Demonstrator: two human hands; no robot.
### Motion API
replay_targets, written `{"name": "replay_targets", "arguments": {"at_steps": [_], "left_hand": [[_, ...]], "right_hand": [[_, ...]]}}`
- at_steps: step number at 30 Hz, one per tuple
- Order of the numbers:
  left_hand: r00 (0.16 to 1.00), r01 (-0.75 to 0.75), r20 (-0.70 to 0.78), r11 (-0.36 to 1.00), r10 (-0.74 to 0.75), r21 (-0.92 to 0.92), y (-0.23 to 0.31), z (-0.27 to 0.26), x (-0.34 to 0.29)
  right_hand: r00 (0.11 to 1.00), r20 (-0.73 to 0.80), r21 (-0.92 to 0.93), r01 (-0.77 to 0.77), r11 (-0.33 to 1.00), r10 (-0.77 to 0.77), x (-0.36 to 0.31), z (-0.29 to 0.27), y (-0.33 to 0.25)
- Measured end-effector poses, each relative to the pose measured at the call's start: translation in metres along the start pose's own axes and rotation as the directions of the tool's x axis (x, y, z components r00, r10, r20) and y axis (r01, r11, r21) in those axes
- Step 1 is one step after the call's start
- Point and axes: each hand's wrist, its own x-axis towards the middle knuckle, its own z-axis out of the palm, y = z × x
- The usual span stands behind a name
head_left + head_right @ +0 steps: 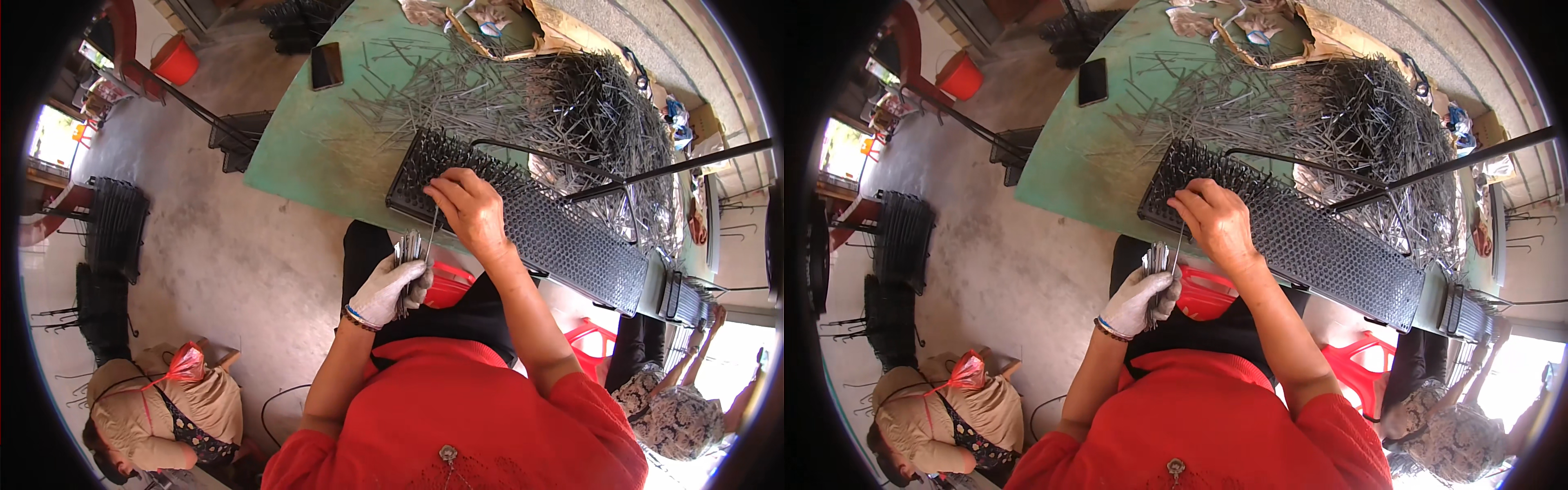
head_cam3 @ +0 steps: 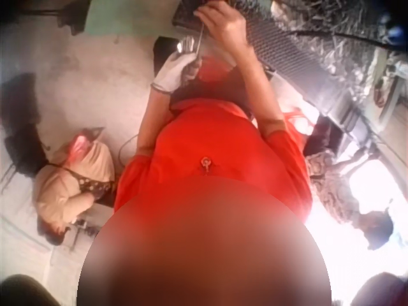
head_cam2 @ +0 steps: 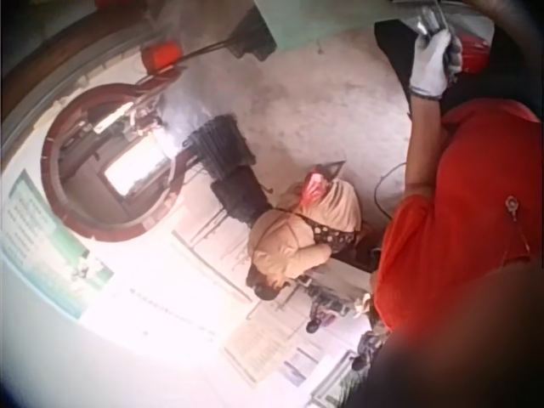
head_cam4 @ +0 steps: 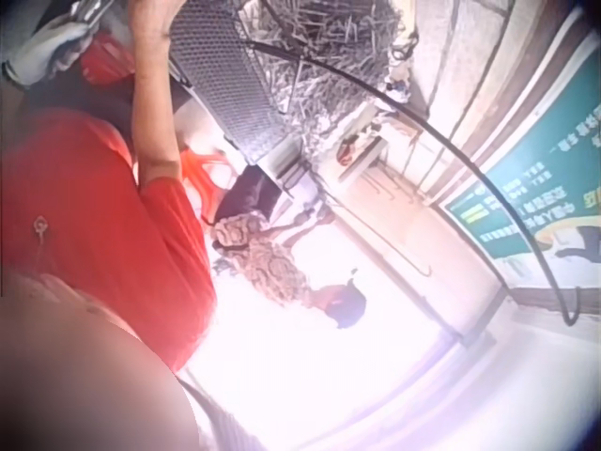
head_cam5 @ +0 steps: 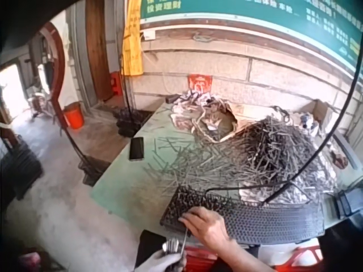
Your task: Manually sorting metal wires and inserting them into a fabrication jig for assembly.
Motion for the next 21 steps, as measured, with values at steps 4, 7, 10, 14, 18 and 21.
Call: {"name": "replay_targets", "arguments": {"at_steps": [4,7,10,14,18,21], "left_hand": [[0.999,0.001,0.033,1.000,-0.001,-0.009,0.001,0.001,0.000],[0.999,-0.028,0.046,0.999,0.029,-0.031,0.001,0.004,-0.003],[0.995,-0.048,0.082,0.999,0.049,-0.020,0.007,0.014,-0.006],[0.994,-0.047,0.102,0.996,0.039,0.071,0.006,0.019,-0.002],[0.995,-0.002,0.103,0.989,-0.014,0.148,0.003,0.009,0.002],[0.995,0.007,0.094,0.994,-0.017,0.107,0.000,0.005,0.002]], "right_hand": [[0.999,0.025,0.035,0.040,0.999,-0.041,0.004,-0.006,-0.001],[0.961,0.123,0.245,-0.272,0.930,0.249,0.004,-0.028,-0.017],[0.822,0.360,0.255,-0.541,0.801,0.440,-0.002,-0.039,-0.027],[0.732,0.392,0.509,-0.677,0.532,0.557,-0.011,-0.033,-0.021],[0.778,0.203,0.540,-0.596,0.594,0.595,0.001,-0.028,-0.021],[0.864,0.001,0.486,-0.441,0.755,0.504,0.006,-0.016,-0.017]]}}
